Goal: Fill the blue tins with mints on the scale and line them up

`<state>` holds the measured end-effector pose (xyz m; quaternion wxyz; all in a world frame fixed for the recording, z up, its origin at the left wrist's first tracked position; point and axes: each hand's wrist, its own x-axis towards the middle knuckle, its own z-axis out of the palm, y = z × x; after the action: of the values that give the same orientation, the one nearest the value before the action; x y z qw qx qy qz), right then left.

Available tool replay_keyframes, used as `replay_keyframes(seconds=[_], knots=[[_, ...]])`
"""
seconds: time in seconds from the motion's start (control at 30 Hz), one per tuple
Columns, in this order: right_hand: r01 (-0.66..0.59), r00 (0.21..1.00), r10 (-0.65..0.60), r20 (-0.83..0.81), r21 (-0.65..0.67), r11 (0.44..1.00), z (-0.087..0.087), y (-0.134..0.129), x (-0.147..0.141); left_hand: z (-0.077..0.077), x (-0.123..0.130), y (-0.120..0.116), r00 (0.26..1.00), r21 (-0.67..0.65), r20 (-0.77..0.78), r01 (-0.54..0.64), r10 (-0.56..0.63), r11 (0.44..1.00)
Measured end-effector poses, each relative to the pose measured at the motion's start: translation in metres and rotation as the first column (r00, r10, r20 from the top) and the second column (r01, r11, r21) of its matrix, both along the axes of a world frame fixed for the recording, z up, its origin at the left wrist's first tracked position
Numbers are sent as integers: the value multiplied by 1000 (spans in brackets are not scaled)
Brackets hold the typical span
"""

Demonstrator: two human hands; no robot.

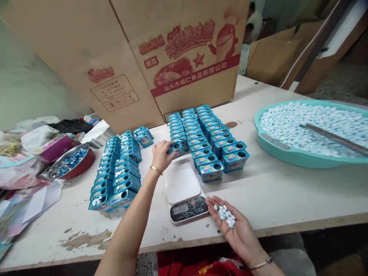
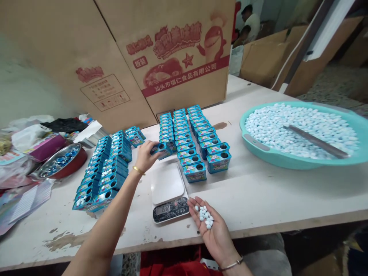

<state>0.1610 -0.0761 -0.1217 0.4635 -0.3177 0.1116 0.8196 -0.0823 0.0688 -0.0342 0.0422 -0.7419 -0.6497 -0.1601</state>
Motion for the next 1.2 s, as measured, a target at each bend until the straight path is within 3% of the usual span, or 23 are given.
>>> replay_keyframes(seconds=[0.1, 0.27, 0.4, 0.53, 0.63, 0.8, 0.9, 1.03, 1.1, 1.2], knots=[[0, 1000, 0, -12, 8, 1000, -1, -1, -1, -17, 1, 27, 999, -28, -21, 29, -30, 999], [0, 1000, -1, -26, -43, 999, 0, 0, 2, -37, 1, 38, 998, -24, -69, 2, -3, 1000], [5, 1000, -2, 28, -95, 995, -5, 8, 7, -28, -33, 56, 970, 38, -108, -216, 219, 976], [21, 994, -12, 106, -76, 997, -9, 23, 3, -9, -92, 82, 851, 67, -154, -498, 502, 865], [-17, 993, 26, 112, -81, 997, -8, 33, -4, -1, -123, 93, 811, 25, -227, -549, 540, 835], [-19, 996, 23, 86, -47, 999, -3, 43, -13, 9, -132, 95, 847, -71, -363, -441, 388, 895], [-44, 993, 49, 109, -41, 998, 0, 47, -17, 25, -125, 79, 866, -144, -418, -362, 274, 921], [-122, 979, 122, 164, -10, 993, 0, 53, -21, 57, -97, 26, 893, -224, -435, -230, 114, 947], [-144, 972, 141, 187, 2, 990, -1, 56, -23, 70, -71, -7, 902, -270, -427, -61, -62, 961], [-171, 966, 166, 196, 8, 985, -2, 59, -29, 75, -26, -46, 899, -375, -362, 101, -245, 922]])
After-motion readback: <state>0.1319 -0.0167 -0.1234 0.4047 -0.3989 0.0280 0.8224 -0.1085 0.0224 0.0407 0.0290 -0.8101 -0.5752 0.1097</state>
